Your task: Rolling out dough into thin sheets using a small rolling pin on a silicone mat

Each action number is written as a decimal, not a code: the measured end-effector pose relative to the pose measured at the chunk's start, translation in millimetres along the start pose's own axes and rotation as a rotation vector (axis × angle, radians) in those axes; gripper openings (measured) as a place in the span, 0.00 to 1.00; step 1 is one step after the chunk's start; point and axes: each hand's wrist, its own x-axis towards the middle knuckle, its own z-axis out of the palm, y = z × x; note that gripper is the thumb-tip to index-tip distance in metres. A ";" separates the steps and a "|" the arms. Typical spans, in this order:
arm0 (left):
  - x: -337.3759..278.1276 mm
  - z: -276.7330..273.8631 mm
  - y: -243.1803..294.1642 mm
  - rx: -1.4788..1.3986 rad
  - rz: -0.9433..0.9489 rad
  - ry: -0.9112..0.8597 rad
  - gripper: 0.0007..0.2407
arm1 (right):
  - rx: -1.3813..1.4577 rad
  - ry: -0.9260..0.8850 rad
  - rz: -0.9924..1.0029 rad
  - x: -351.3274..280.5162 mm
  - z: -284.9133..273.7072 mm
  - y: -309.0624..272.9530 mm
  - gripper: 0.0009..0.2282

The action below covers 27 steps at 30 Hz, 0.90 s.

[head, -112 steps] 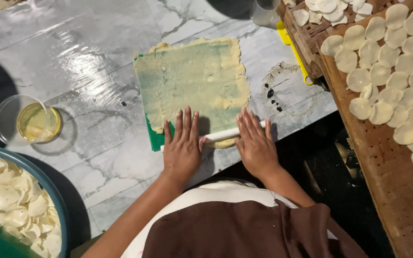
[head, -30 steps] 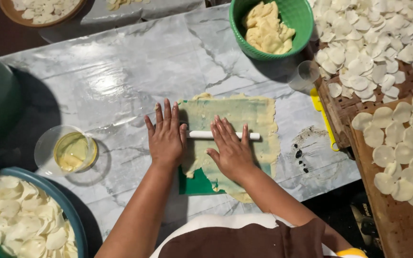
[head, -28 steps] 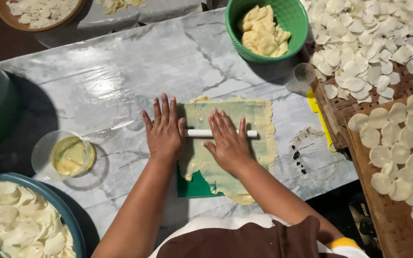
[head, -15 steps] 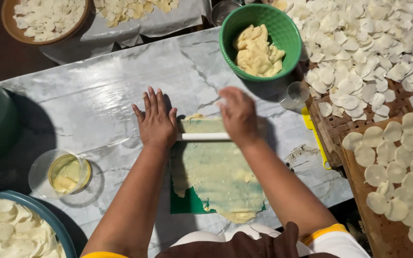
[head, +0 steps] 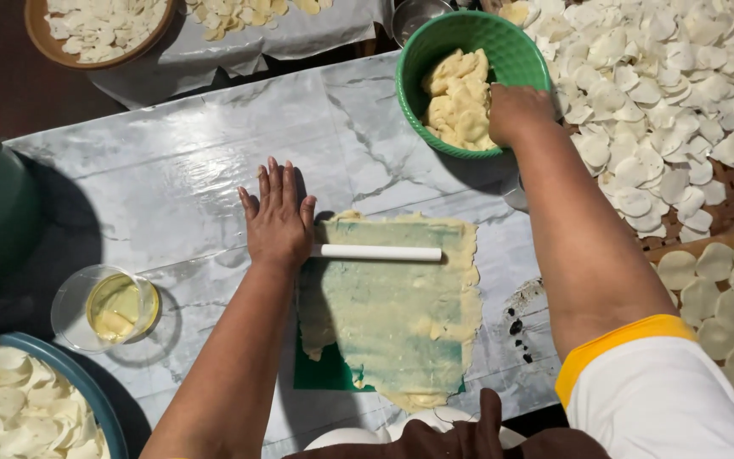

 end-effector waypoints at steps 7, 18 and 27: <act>-1.2 -0.7 1.1 -0.034 0.004 0.014 0.29 | -0.009 0.019 0.025 12.9 -7.2 9.1 0.26; 0.9 7.0 -2.2 -0.024 0.013 0.075 0.28 | 0.335 0.145 0.054 -5.2 -16.7 42.8 0.09; 0.0 -2.8 2.7 -0.014 -0.056 -0.045 0.29 | 0.094 0.230 -0.075 -7.3 16.1 21.8 0.16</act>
